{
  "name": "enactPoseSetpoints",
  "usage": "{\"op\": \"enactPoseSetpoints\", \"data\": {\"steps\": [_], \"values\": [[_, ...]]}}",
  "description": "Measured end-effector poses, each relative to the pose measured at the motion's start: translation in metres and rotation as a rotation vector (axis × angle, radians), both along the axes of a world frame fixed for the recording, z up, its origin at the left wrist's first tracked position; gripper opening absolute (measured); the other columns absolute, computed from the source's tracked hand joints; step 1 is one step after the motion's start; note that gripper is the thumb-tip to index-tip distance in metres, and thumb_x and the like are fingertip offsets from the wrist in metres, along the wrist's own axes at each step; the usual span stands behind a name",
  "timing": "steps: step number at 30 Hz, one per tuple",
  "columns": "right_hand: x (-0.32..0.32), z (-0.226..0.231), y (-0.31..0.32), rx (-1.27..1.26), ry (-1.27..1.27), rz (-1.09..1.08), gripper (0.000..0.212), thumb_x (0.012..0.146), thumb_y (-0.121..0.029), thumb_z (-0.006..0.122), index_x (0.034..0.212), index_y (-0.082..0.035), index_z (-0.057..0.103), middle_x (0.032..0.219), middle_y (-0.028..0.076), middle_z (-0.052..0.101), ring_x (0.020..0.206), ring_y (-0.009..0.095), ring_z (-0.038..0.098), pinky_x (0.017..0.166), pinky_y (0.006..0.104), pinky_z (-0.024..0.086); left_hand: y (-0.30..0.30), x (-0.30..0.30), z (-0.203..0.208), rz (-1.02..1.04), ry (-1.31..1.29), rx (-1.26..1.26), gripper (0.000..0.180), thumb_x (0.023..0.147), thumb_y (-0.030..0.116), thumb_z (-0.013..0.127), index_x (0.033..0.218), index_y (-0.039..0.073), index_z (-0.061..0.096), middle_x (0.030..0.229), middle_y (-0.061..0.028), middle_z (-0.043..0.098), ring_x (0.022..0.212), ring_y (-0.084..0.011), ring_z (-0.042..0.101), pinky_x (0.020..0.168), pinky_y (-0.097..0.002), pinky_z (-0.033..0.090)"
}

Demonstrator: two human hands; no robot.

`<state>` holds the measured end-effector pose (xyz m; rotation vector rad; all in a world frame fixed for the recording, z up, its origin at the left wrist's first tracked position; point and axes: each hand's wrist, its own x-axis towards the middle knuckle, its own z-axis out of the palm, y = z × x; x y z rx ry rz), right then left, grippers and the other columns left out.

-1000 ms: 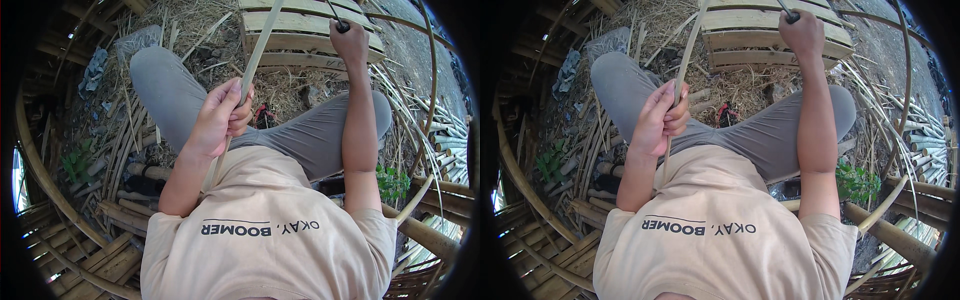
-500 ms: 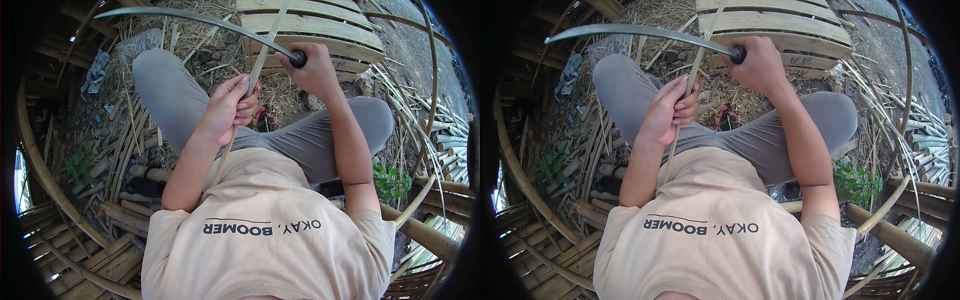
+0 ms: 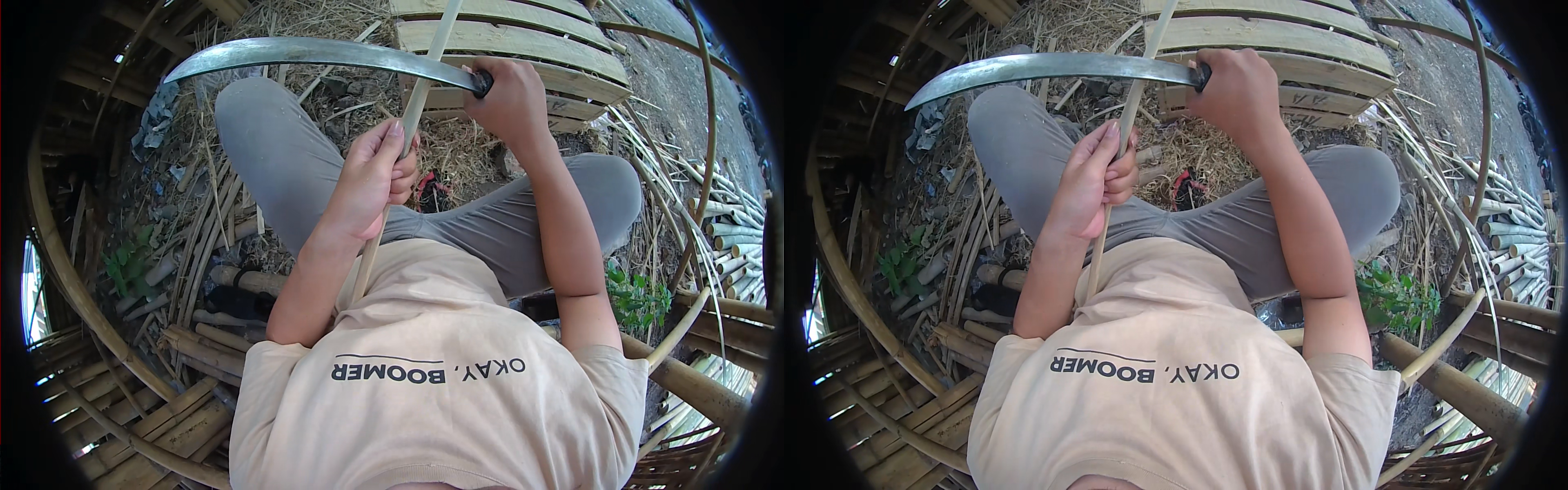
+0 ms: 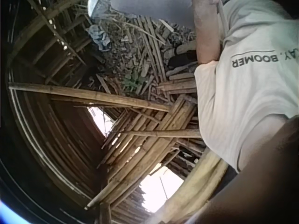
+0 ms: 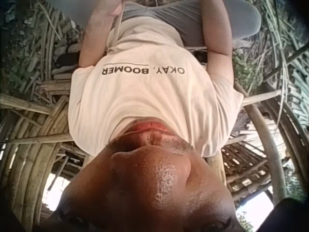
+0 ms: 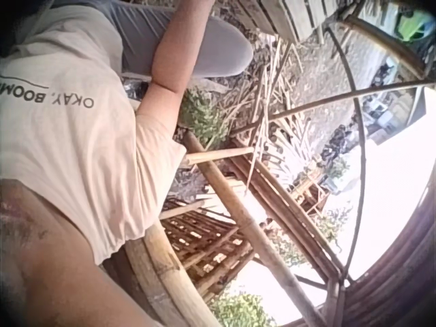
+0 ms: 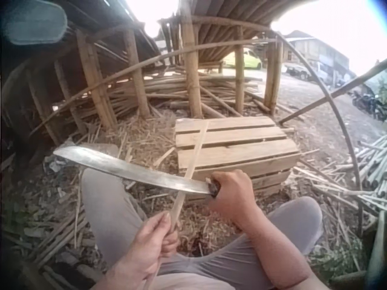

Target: The person thins a bamboo strip by pulling a curved knife along its length to remove shavings while sitting.

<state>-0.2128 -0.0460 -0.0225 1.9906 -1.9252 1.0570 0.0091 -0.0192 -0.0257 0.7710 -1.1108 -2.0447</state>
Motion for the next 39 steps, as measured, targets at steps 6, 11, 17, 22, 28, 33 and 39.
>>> {"op": "enactPoseSetpoints", "data": {"steps": [6,11,17,22,28,33,39], "values": [[-0.041,0.004,-0.020,0.065,-0.051,-0.205,0.022,0.079,-0.028,0.068,0.083,-0.007,0.072,0.070,0.017,0.066,0.073,0.040,0.065,0.071,0.0461,0.052,0.003,0.014,-0.002,0.005,0.030,0.026,0.024,0.108,0.028,0.040,0.104,0.008,0.054,0.062,0.0088,0.032,0.047,0.0001,0.024,0.040,-0.0175,0.018],[-0.105,-0.005,-0.027,-0.106,-0.109,-0.377,0.029,0.080,-0.033,0.068,0.083,-0.004,0.072,0.072,0.019,0.068,0.074,0.040,0.067,0.074,0.0466,0.053,0.004,0.014,0.007,-0.018,0.019,-0.014,0.024,0.108,0.027,0.040,0.104,0.007,0.054,0.062,0.0085,0.033,0.048,0.0004,0.024,0.041,-0.0168,0.019],[-0.060,0.008,0.000,0.130,-0.305,-0.203,0.037,0.084,-0.035,0.069,0.081,0.001,0.071,0.062,0.017,0.062,0.061,0.034,0.061,0.066,0.0427,0.049,-0.004,0.009,-0.003,0.057,-0.089,0.007,0.023,0.108,0.025,0.040,0.104,0.006,0.054,0.065,0.0077,0.035,0.049,0.0006,0.026,0.042,-0.0161,0.021],[-0.019,-0.004,0.004,0.190,-0.101,-0.047,0.030,0.082,-0.033,0.070,0.090,-0.004,0.074,0.074,0.018,0.068,0.076,0.037,0.066,0.073,0.0449,0.052,-0.008,0.008,-0.007,0.063,-0.086,0.016,0.022,0.108,0.023,0.041,0.104,0.006,0.054,0.066,0.0074,0.036,0.050,0.0004,0.028,0.042,-0.0158,0.023],[0.010,-0.005,0.011,0.335,-0.006,0.122,0.025,0.071,-0.025,0.071,0.090,-0.009,0.075,0.081,0.017,0.070,0.084,0.038,0.065,0.079,0.0468,0.053,-0.002,0.001,-0.007,0.137,-0.155,-0.052,0.021,0.106,0.023,0.046,0.104,0.005,0.056,0.066,0.0075,0.038,0.050,0.0006,0.030,0.043,-0.0163,0.024],[0.017,-0.014,0.016,0.163,-0.003,0.148,0.019,0.073,-0.022,0.072,0.084,-0.005,0.072,0.069,0.018,0.064,0.074,0.041,0.063,0.071,0.0468,0.051,0.003,-0.012,-0.020,0.195,-0.232,-0.233,0.020,0.105,0.017,0.047,0.098,0.002,0.058,0.067,0.0050,0.044,0.056,-0.0033,0.036,0.049,-0.0232,0.032],[0.021,-0.020,0.008,0.248,0.068,0.022,0.025,0.068,-0.024,0.073,0.090,-0.011,0.076,0.076,0.018,0.069,0.077,0.037,0.068,0.073,0.0445,0.056,0.003,-0.011,-0.032,0.281,-0.414,-0.428,0.023,0.104,0.018,0.049,0.099,-0.002,0.061,0.068,0.0014,0.051,0.059,-0.0058,0.044,0.052,-0.0265,0.038]]}}
